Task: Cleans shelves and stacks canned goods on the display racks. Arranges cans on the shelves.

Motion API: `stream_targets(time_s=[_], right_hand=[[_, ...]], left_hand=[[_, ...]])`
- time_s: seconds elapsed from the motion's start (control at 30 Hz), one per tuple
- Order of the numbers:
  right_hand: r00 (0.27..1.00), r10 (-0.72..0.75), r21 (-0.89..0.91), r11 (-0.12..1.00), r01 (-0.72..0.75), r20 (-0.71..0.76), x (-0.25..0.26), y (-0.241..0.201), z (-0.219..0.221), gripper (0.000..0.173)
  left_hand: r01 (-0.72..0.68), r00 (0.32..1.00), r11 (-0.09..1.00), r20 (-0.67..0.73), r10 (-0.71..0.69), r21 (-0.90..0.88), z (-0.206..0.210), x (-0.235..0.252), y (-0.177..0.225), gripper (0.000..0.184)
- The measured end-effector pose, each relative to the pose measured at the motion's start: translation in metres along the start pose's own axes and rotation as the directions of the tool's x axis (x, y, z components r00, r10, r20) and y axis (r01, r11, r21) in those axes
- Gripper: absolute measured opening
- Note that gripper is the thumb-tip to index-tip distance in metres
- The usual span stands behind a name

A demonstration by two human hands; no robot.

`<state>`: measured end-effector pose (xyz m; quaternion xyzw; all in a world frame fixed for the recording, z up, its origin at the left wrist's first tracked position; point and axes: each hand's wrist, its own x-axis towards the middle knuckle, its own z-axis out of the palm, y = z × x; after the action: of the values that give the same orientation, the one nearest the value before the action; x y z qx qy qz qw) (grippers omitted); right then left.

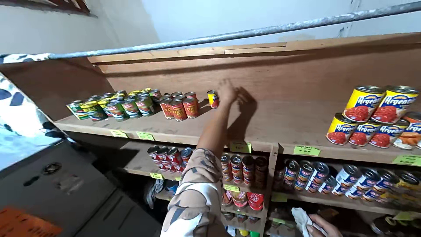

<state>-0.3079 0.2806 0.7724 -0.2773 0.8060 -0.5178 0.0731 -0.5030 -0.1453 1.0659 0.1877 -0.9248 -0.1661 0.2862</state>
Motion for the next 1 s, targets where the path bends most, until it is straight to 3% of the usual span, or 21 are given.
stream_targets(time_s=[0.07, 0.13, 0.23, 0.33, 0.4, 0.5, 0.57, 0.67, 0.73, 0.8, 0.87, 1.0], right_hand=[[1.0, 0.019, -0.002, 1.0, -0.019, -0.002, -0.001, -0.002, 0.0, 0.033], [0.999, 0.03, 0.017, 0.999, -0.029, -0.019, -0.002, -0.003, -0.001, 0.032], [0.995, 0.017, 0.1, 0.995, -0.008, -0.093, -0.008, -0.004, -0.002, 0.03], [0.975, -0.007, 0.228, 0.972, 0.059, -0.22, -0.016, -0.013, -0.001, 0.031], [0.964, -0.025, 0.302, 0.947, 0.108, -0.265, -0.019, -0.016, -0.004, 0.028], [0.942, -0.077, 0.292, 0.94, 0.179, -0.328, -0.015, -0.016, -0.017, 0.019], [0.884, -0.101, 0.279, 0.927, 0.25, -0.456, -0.006, -0.025, -0.026, 0.019], [0.702, -0.132, 0.223, 0.894, 0.39, -0.7, 0.01, -0.055, -0.037, 0.019], [0.617, -0.265, 0.052, 0.894, 0.446, -0.741, 0.02, -0.071, -0.037, 0.023], [0.669, -0.384, -0.178, 0.917, 0.358, -0.636, 0.021, -0.077, -0.024, 0.035], [0.732, -0.416, -0.431, 0.884, 0.184, -0.54, 0.021, -0.07, -0.009, 0.037], [0.756, -0.388, -0.651, 0.756, -0.066, -0.527, 0.018, -0.055, -0.002, 0.031]], left_hand=[[0.26, 0.962, 0.957, -0.051, -0.268, -0.13, -0.008, 0.015, -0.042, 0.094], [0.399, 0.911, 0.893, -0.021, -0.412, -0.21, -0.002, 0.028, -0.08, 0.096], [0.403, 0.915, 0.9, 0.054, -0.4, -0.165, 0.013, 0.032, -0.105, 0.082], [0.343, 0.938, 0.918, 0.019, -0.346, -0.197, 0.025, 0.037, -0.108, 0.081], [0.223, 0.971, 0.913, -0.006, -0.239, -0.341, 0.019, 0.03, -0.091, 0.067], [-0.121, 0.991, 0.813, -0.03, 0.127, -0.569, -0.01, -0.017, -0.034, 0.056], [-0.309, 0.914, 0.663, -0.019, 0.406, -0.682, -0.026, -0.089, 0.008, 0.059], [-0.358, 0.748, 0.481, 0.062, 0.66, -0.8, 0.0, -0.213, 0.047, 0.064], [-0.347, 0.663, 0.495, 0.165, 0.73, -0.797, 0.034, -0.276, 0.063, 0.068], [-0.304, 0.654, 0.533, 0.234, 0.72, -0.789, 0.073, -0.313, 0.072, 0.061], [-0.282, 0.682, 0.55, 0.239, 0.691, -0.786, 0.106, -0.332, 0.075, 0.045], [-0.329, 0.69, 0.609, 0.257, 0.677, -0.721, 0.137, -0.345, 0.082, 0.036]])
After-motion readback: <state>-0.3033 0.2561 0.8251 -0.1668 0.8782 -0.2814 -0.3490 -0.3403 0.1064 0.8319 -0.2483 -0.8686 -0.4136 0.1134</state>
